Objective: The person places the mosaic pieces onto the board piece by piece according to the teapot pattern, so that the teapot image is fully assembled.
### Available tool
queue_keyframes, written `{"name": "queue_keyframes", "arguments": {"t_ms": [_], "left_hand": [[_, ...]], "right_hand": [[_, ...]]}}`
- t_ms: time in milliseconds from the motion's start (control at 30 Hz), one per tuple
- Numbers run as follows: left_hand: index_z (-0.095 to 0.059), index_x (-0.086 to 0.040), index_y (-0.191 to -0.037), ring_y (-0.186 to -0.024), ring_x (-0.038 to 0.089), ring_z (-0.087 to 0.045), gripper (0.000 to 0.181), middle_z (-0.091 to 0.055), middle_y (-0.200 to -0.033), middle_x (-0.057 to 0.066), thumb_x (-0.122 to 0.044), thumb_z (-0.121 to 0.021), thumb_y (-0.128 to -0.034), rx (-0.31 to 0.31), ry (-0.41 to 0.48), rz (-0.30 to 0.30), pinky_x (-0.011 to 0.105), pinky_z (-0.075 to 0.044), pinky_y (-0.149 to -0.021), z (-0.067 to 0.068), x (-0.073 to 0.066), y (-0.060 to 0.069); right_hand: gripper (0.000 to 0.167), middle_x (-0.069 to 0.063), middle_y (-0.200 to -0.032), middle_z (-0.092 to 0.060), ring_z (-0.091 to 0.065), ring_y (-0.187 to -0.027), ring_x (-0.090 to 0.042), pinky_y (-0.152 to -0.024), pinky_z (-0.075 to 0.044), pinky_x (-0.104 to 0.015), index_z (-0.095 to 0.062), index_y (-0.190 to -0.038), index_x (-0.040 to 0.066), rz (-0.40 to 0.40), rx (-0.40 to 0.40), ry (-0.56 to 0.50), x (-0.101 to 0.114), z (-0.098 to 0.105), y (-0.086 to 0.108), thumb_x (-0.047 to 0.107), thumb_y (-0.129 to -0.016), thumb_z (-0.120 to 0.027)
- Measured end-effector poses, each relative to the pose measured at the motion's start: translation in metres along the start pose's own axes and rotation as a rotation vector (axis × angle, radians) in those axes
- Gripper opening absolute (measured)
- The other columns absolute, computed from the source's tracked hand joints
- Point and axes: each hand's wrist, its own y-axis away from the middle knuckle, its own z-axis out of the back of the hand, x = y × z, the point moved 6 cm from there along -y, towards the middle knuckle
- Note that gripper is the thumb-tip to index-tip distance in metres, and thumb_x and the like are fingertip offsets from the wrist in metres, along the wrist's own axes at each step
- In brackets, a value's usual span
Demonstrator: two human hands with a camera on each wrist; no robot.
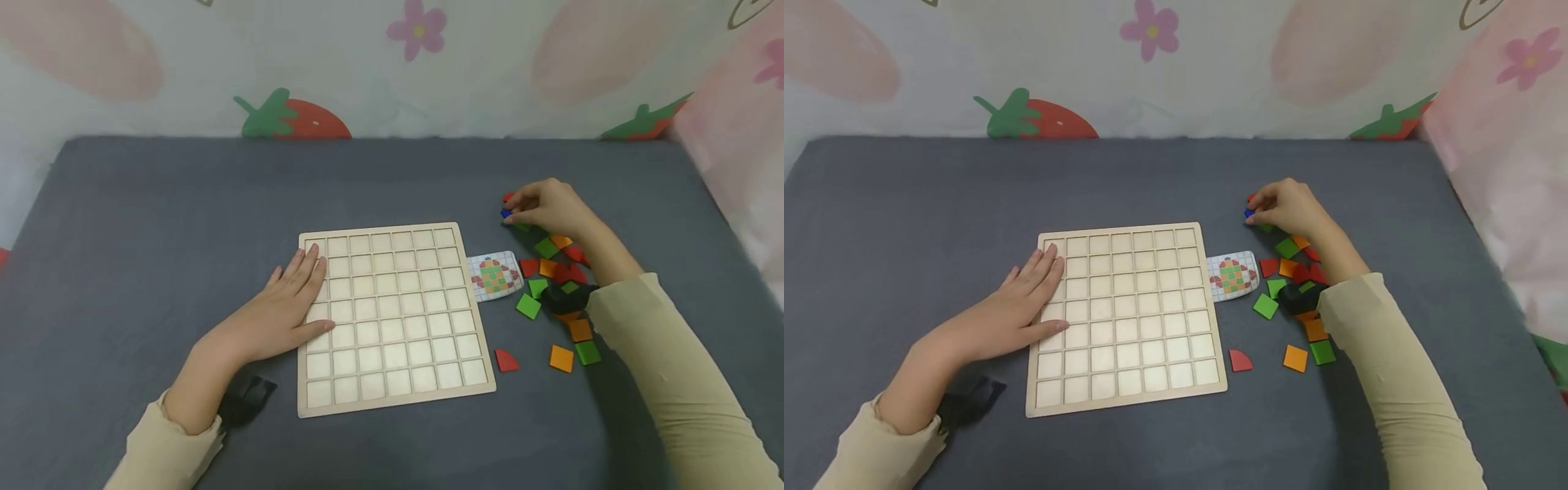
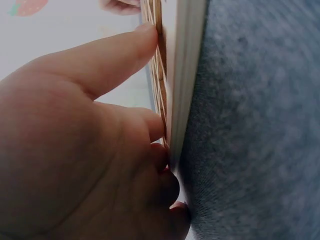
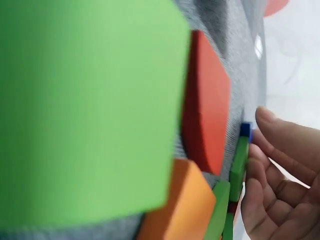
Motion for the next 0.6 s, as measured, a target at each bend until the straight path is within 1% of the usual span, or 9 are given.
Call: {"name": "queue_keyframes", "arguments": {"t_ms": [200,367,500,600], "left_hand": [[-0.001,0.001,-0.15,-0.141,0.032,0.013,0.083,0.014,-0.155,0.016,-0.04,-0.049,-0.0974,0.004,0.034,-0.021,0.058,-0.004,-0.109,-0.0004,-0.0049,-0.0012],[-0.002,0.002,-0.15,-0.141,0.033,0.013,0.083,0.014,-0.155,0.018,-0.04,-0.05,-0.0972,0.0,0.047,-0.031,0.058,-0.006,-0.109,-0.0001,-0.0078,0.0],[-0.002,0.003,-0.15,-0.141,0.034,0.014,0.084,0.014,-0.155,0.018,-0.039,-0.052,-0.0962,0.007,0.05,-0.036,0.058,-0.005,-0.109,-0.001,-0.0078,0.0005],[-0.002,0.003,-0.15,-0.141,0.034,0.013,0.087,0.014,-0.155,0.018,-0.041,-0.054,-0.095,0.014,0.058,-0.035,0.058,-0.005,-0.109,-0.0012,-0.0077,0.0013]], "right_hand": [[0.018,-0.017,-0.1,-0.067,-0.062,-0.088,-0.03,-0.074,-0.048,-0.04,-0.068,-0.101,-0.002,0.026,0.0,0.054,0.0019,0.0019,0.004,0.009,-0.086,-0.069],[0.012,-0.015,-0.093,-0.067,-0.061,-0.085,-0.029,-0.075,-0.049,-0.042,-0.067,-0.095,-0.001,0.069,-0.007,0.053,0.0035,0.0027,0.0058,0.006,-0.086,-0.069],[0.01,-0.012,-0.088,-0.066,-0.06,-0.082,-0.027,-0.072,-0.048,-0.038,-0.067,-0.092,0.0,0.072,-0.013,0.044,0.0035,0.0022,0.0076,0.007,-0.086,-0.069],[0.01,-0.011,-0.089,-0.067,-0.061,-0.08,-0.023,-0.068,-0.046,-0.032,-0.067,-0.093,0.0,0.045,-0.022,-0.002,0.0017,0.0024,0.0094,0.008,-0.087,-0.068]]}}
